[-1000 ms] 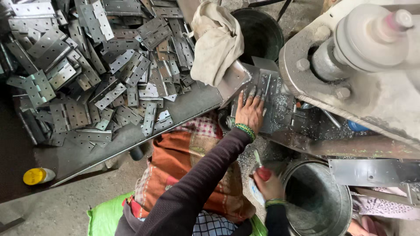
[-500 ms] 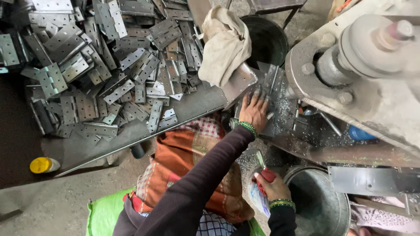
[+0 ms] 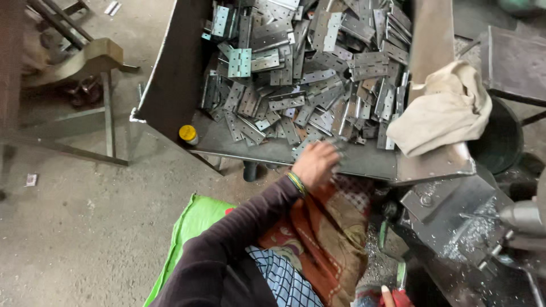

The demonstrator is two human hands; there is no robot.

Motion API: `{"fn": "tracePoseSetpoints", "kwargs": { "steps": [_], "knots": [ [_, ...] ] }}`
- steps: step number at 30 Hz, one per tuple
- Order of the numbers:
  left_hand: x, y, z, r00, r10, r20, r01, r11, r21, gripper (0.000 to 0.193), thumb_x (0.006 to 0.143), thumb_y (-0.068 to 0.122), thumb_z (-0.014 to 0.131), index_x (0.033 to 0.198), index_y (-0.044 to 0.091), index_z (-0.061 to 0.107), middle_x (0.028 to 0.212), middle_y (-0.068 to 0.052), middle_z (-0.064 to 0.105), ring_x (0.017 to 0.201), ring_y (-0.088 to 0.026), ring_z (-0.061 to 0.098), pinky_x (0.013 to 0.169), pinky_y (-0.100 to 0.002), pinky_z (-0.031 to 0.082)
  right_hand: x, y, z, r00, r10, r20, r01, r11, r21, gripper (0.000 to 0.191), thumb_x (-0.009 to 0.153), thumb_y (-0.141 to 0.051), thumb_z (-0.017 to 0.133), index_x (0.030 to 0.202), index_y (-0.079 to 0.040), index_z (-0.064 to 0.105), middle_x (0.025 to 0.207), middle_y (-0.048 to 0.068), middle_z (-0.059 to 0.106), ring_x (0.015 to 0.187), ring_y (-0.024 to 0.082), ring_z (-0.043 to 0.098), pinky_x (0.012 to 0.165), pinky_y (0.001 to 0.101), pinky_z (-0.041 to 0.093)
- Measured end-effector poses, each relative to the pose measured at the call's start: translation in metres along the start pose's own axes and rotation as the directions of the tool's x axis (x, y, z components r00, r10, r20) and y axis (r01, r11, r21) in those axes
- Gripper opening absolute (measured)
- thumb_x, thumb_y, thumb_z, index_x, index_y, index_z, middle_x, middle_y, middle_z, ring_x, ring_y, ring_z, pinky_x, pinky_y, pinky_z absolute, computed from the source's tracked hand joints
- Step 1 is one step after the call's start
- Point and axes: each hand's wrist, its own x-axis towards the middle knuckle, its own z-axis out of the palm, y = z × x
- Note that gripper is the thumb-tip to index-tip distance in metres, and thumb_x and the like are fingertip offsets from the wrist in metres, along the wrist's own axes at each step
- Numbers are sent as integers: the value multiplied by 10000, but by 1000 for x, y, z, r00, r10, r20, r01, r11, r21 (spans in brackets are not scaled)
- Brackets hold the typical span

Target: The person repeatedly picks metal hinge parts from a pile, places them into a press machine, and operates the lever to process them. The person handles the parts one at a time and returns them to the pile after processing.

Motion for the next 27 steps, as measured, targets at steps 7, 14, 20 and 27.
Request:
{"fn": "tracePoseSetpoints", "kwargs": {
  "steps": [7, 14, 20, 27],
  "knots": [
    [36, -122, -68, 875, -370, -313, 450, 860, 240, 546, 878, 242, 709, 1373, 52, 582, 1424, -164, 532, 1397, -376, 422, 1113, -559, 338, -7, 1, -6, 1000, 10, 8, -10, 999, 33, 700, 799, -643, 780, 1169, -50, 737, 1023, 248, 766, 975, 386, 733, 865, 453, 556],
    [31, -107, -72, 835, -350, -424, 484, 835, 264, 222, 768, 138, 746, 986, 108, 715, 1401, -93, 608, 1371, -353, 462, 1189, -547, 300, -39, 18, -19, 1000, -9, 3, 9, 995, 99, 667, 774, -622, 783, 1138, -63, 759, 1005, 226, 782, 954, 370, 751, 856, 448, 561],
    [33, -26, -66, 874, -461, -153, 352, 818, -455, 246, 833, 77, 798, 1014, 3, 648, 976, -202, 631, 946, -385, 636, 853, -415, 531, -75, 33, -23, 998, -56, -38, 63, 976, 210, 639, 753, -604, 784, 1111, -75, 778, 989, 207, 796, 936, 357, 766, 847, 445, 565],
    [54, 143, 13, 991, 79, -111, -126, 845, -520, 391, 828, -14, 687, 1192, 127, 722, 1173, -134, 732, 991, -296, 710, 859, -380, 584, -84, 33, -30, 999, 43, -14, -40, 984, 173, 680, 742, -650, 758, 1217, -164, 742, 1081, 143, 786, 1000, 315, 757, 889, 399, 551]
  ]
}}
